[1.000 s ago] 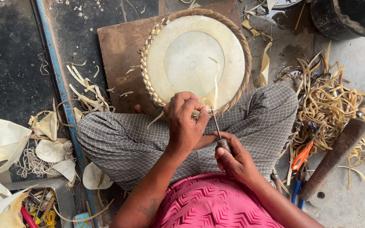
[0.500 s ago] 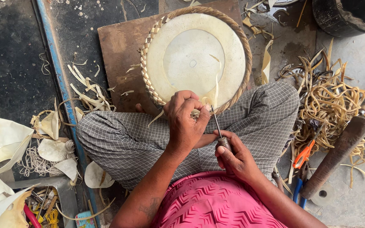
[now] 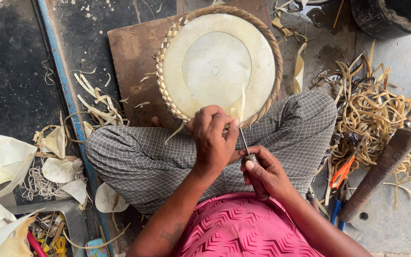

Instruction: The person sits cross-legged on the floor and weaves a light-colored fiber strip into the rim of a round basket. They use a metal awl to create holes in the existing rim and pull the fiber through, then use a wooden mallet to hammer the strip down and secure it. The process is repeated continuously around the basket's edge.

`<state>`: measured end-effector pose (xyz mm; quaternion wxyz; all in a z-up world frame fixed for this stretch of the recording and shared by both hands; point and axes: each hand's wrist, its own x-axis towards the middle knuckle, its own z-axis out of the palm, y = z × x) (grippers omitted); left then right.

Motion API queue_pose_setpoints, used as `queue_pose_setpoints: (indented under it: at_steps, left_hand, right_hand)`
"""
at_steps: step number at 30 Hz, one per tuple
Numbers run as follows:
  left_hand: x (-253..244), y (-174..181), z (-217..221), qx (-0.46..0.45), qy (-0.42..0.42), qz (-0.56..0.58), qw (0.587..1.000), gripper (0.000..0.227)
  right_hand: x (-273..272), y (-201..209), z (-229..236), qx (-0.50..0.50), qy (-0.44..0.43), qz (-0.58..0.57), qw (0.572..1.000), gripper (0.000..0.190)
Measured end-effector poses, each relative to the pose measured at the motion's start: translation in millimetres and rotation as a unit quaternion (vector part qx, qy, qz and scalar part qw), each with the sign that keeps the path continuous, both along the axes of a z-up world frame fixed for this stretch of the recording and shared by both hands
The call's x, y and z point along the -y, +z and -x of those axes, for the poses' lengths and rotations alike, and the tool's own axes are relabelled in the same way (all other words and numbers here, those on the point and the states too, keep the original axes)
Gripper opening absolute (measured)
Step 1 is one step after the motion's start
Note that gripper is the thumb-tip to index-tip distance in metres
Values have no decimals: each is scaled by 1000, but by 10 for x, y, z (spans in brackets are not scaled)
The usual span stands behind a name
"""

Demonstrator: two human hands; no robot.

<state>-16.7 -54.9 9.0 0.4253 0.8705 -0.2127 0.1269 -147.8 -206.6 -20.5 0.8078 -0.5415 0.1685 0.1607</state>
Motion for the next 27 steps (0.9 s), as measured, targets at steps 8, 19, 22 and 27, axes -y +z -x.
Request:
queue_pose_setpoints:
  at_steps: [8,19,22,27]
  left_hand:
    - [-25,43,-17,-10,-3,4,1000,16]
    - [-76,120,-49,-72,-23,26,997,15]
    - [-60,108,-45,-73,-15,16,997,14]
    - [-24,83,-51,-69,-1,-5,998,15]
  right_hand:
    - [1,-71,5,10,-4,-32,999,31]
    - [73,-134,5,15,-1,-162,987,39]
    - [64,-154,10,18,-5,-173,985,39]
    - [60,-191,22,19,-9,-179,984,38]
